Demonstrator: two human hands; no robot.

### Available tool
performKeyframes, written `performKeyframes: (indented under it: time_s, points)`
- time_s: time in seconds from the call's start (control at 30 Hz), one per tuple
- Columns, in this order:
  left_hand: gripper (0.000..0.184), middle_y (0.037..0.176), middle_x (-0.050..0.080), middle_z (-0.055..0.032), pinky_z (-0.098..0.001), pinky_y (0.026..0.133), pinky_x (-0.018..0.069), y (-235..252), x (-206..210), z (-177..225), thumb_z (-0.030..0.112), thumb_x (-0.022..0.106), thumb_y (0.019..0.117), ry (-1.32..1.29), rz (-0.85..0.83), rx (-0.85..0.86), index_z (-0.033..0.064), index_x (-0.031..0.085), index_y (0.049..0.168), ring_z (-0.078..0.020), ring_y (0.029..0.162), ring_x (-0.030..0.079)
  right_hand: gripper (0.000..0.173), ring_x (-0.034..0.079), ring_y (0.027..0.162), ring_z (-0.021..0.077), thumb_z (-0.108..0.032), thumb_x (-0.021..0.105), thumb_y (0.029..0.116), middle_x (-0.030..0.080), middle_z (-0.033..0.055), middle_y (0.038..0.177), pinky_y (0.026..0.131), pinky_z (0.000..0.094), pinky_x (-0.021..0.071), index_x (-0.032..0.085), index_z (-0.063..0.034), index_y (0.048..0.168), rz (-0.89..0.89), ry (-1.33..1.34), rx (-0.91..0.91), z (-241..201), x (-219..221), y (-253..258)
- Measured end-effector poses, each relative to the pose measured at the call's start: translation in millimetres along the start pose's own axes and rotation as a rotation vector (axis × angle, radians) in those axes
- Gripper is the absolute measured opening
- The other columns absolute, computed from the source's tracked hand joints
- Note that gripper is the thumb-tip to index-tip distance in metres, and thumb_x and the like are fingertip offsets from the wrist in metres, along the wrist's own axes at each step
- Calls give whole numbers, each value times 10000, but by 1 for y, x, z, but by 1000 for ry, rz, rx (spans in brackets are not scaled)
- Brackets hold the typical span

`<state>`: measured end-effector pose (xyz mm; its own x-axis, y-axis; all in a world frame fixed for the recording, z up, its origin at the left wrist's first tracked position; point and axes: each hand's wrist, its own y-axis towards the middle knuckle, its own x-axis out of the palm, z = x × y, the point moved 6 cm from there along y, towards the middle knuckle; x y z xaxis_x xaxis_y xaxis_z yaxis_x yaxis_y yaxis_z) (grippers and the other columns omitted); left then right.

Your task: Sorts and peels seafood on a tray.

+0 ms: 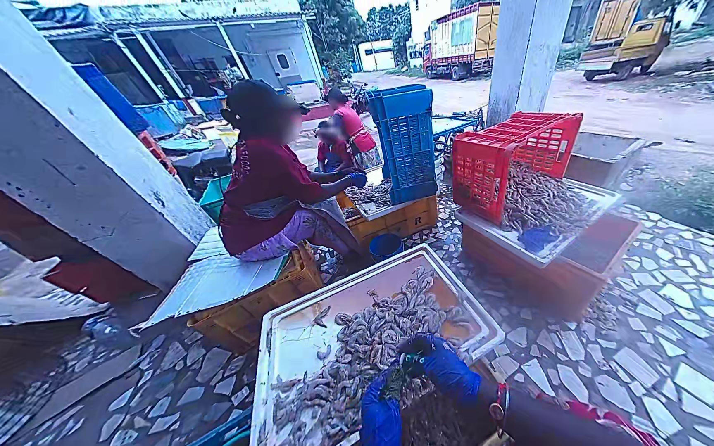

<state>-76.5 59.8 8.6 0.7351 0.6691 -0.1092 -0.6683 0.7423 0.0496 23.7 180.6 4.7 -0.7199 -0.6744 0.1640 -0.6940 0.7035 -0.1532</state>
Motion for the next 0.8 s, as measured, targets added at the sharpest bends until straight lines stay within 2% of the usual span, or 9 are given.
performKeyframes:
  time_s: [0.07, 0.2, 0.3, 0.43, 0.5, 0.6, 0.67, 0.73, 0.8]
  points:
    - [283, 1170, 723, -130, -227, 1011, 510, 3, 3, -7, -57, 540, 955, 22, -19, -33, -82, 675, 1202, -39, 1080, 665, 203, 706, 876, 150, -42, 695, 937, 711, 73, 1026, 795, 328, 617, 669, -14, 1136, 12, -12, 28, 3, -4, 0]
    - [287, 1174, 746, -84, -310, 1006, 536, 11, 1, -29, 44, 646, 933, 101, 12, -138, 29, 730, 1207, -103, 1101, 691, 177, 716, 850, 144, -109, 710, 944, 729, 61, 991, 784, 330, 620, 697, -43, 1107, 47, -129, 87, 9, -4, -1]
    - [280, 1177, 723, -177, -437, 1043, 496, 4, -5, -22, 32, 619, 942, 241, 40, -145, -20, 714, 1201, -225, 1132, 675, 194, 714, 898, 152, -126, 703, 945, 730, 75, 1034, 829, 353, 609, 709, -55, 1125, 48, -251, 91, 6, 2, -2]
    - [246, 1169, 756, 5, -493, 1054, 469, 5, -16, -24, 221, 700, 923, 471, 26, -225, 215, 789, 1152, -154, 1150, 674, 202, 722, 900, 179, -132, 638, 988, 727, 100, 1053, 826, 385, 619, 700, -46, 1160, 23, -223, 139, 18, 14, -4]
    - [256, 1167, 766, -10, -586, 1053, 429, 3, -20, -10, 211, 709, 915, 665, 32, -211, 262, 799, 1149, -225, 1163, 679, 227, 718, 896, 184, -132, 543, 1046, 708, 116, 1054, 821, 384, 622, 659, -12, 1200, -28, -121, 170, 20, 21, -7]
    - [378, 1201, 756, -47, -601, 1088, 381, 1, -23, 4, 139, 654, 871, 937, -10, -174, 313, 788, 1179, -286, 1197, 667, 320, 703, 896, 153, -224, 432, 1110, 678, 98, 1046, 812, 352, 614, 563, 6, 1289, -124, -68, 251, 13, 29, -15]
    - [337, 1191, 758, -50, -599, 1115, 361, -1, -22, 2, 185, 652, 880, 1038, -44, -137, 309, 791, 1160, -277, 1183, 674, 286, 699, 885, 151, -239, 545, 1072, 693, 89, 1023, 806, 349, 604, 609, -8, 1227, -150, -164, 262, 16, 32, -12]
    - [325, 1151, 768, -36, -603, 1157, 297, -6, -19, -5, 185, 652, 891, 1089, -39, -75, 318, 793, 1152, -256, 1153, 686, 307, 699, 998, 191, -229, 668, 988, 710, 120, 1123, 915, 395, 579, 670, -35, 1225, -150, -367, 225, 26, 30, -12]
    - [315, 1043, 788, -58, -677, 1138, 254, -12, -15, -11, 114, 712, 846, 1083, 45, 71, 284, 821, 1088, -312, 1054, 713, 307, 684, 1070, 211, -221, 664, 983, 698, 137, 1185, 975, 415, 553, 677, -50, 1237, -123, -473, 194, 30, 30, -14]
